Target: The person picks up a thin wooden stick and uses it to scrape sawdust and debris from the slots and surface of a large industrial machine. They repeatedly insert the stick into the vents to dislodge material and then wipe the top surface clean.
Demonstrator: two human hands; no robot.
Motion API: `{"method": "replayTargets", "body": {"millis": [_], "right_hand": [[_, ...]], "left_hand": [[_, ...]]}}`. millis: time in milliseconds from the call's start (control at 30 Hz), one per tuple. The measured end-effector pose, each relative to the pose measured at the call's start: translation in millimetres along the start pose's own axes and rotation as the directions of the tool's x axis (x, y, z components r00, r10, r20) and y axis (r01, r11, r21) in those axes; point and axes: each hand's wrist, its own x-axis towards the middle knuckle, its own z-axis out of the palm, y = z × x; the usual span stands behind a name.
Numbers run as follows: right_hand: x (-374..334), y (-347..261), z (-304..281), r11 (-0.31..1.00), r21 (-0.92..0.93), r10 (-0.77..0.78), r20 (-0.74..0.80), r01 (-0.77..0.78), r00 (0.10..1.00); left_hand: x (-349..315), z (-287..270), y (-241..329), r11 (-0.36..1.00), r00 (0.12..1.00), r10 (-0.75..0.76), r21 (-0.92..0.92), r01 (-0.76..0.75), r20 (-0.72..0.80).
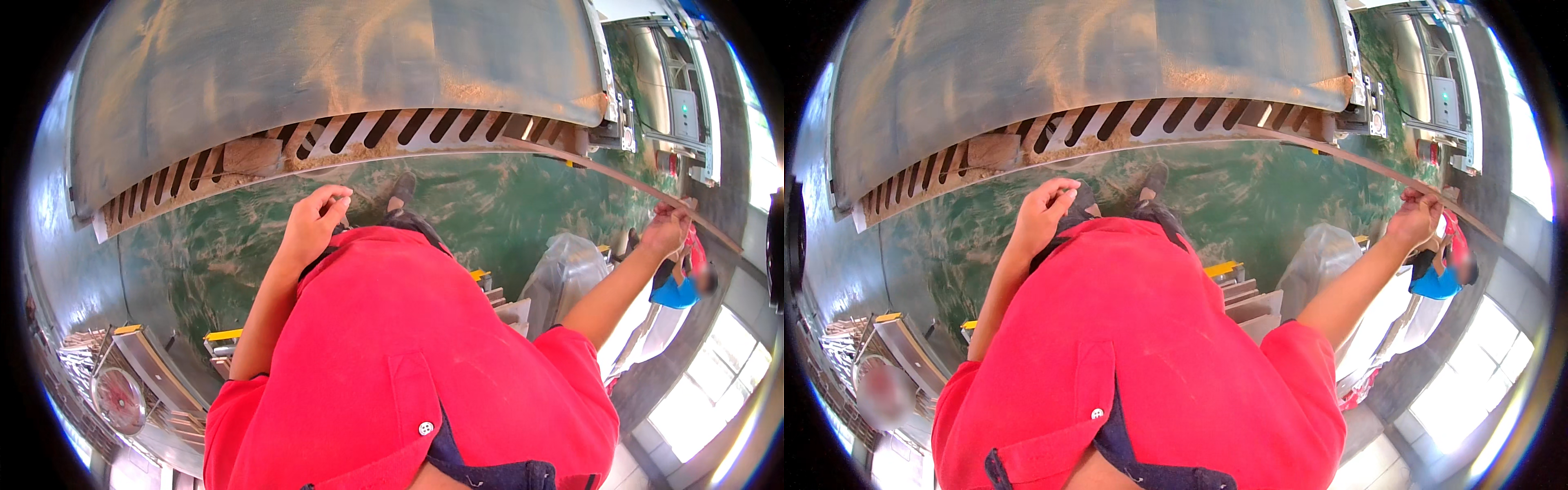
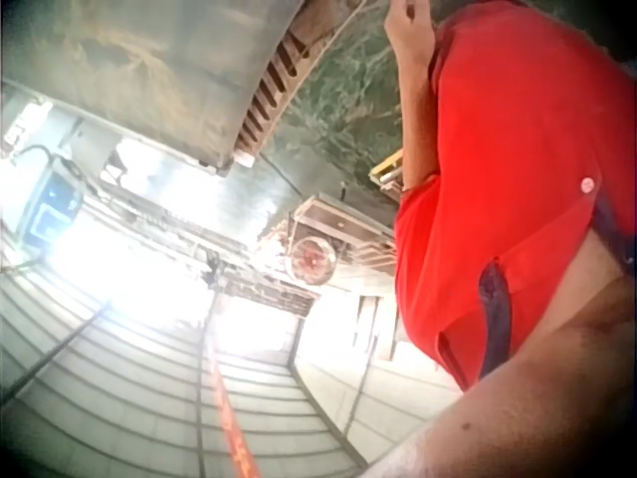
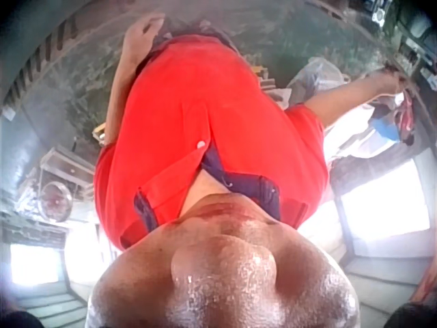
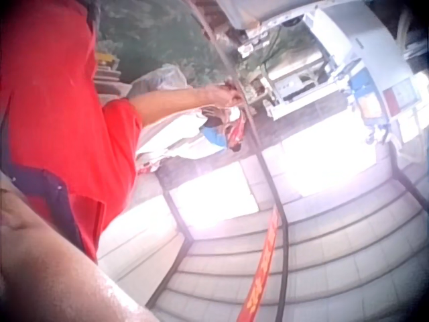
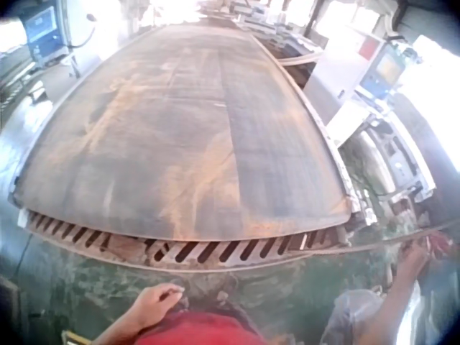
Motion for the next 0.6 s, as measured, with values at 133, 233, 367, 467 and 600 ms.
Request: {"method": "replayTargets", "body": {"millis": [133, 233, 367, 467, 600], "right_hand": [[-23, -27, 53, 0.994, -0.074, -0.077, 0.008, 0.077, 0.997], [-49, -29, 95, 0.992, -0.098, -0.074, 0.043, 0.077, 0.996], [-77, -41, 132, 0.986, -0.143, -0.078, 0.059, 0.086, 0.995], [-96, -63, 155, 0.951, -0.261, -0.142, 0.101, 0.164, 0.985], [-113, -59, 177, 0.947, -0.296, -0.076, 0.163, 0.122, 0.984]], "left_hand": [[4, 0, -2, 1.000, 1.000, 0.010, 0.004, -0.010, 0.020], [7, -3, -3, 1.000, 1.000, 0.013, -0.009, -0.013, 0.025], [5, -10, -9, 0.999, 0.999, 0.033, -0.005, -0.033, 0.007], [1, -12, -11, 0.997, 0.997, 0.071, -0.015, -0.071, -0.026], [-3, -14, -15, 0.999, 0.998, 0.048, -0.025, -0.049, -0.035]]}}
